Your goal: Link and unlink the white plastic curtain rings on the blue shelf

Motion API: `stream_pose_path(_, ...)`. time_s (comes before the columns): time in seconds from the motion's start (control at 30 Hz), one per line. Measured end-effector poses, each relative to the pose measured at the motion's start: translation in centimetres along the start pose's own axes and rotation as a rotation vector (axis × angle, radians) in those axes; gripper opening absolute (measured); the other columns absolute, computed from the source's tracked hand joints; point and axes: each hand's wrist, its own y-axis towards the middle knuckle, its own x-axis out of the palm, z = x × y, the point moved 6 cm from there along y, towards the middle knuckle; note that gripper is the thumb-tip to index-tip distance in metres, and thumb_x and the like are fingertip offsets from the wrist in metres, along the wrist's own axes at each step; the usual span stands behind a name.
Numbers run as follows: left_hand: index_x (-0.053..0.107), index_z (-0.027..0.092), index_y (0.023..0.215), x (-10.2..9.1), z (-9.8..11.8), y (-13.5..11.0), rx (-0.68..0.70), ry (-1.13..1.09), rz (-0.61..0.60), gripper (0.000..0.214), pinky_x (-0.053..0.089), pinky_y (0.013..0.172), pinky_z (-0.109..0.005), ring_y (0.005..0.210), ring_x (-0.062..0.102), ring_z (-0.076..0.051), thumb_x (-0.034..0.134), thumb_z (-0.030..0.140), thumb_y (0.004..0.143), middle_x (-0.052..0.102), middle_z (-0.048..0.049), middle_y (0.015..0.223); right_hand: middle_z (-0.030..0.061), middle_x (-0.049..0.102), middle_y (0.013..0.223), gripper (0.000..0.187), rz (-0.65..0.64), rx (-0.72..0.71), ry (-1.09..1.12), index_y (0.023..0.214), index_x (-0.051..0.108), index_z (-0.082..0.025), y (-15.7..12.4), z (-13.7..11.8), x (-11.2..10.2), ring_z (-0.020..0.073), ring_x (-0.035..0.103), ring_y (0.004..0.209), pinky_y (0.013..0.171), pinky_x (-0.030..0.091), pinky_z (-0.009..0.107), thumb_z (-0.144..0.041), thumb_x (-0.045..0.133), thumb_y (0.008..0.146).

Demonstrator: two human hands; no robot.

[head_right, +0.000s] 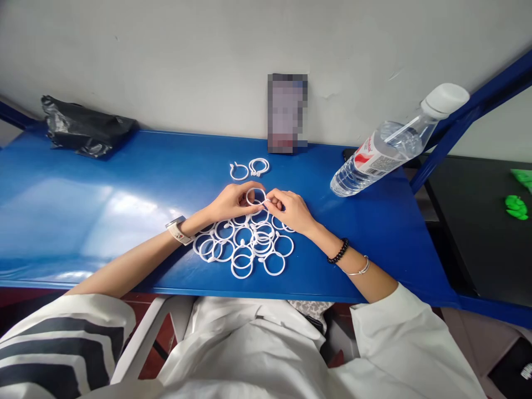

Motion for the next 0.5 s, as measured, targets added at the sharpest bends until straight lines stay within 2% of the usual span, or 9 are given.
stream_pose_path(0.27,0.058,0.015,0.117,0.15,-0.09,-0.20,0.012,0.002,0.001,0.042,0.039,0.054,-0.021,0.054,0.053,-0.009,0.065,0.045,0.088,0.058,0.0042,0.066,0.0004,0.066,0.072,0.019,-0.001,-0.005,0.017,0.086,0.058,-0.022,-0.29,-0.06,0.09,0.0156,0.062,0.067,0.065,0.047,0.027,-0.036,0.053,0.098)
stream_pose_path(0.5,0.059,0.015,0.111,0.09,0.20,-0.30,0.045,-0.012,0.006,0.045,0.038,0.052,-0.021,0.052,0.052,-0.009,0.064,0.054,0.089,0.056,0.0048,0.063,0.0014,0.069,0.074,0.021,-0.008,-0.051,-0.063,0.083,0.058,-0.022,-0.48,-0.21,0.17,0.0168,0.062,0.068,0.070,0.046,0.030,-0.034,0.052,0.100)
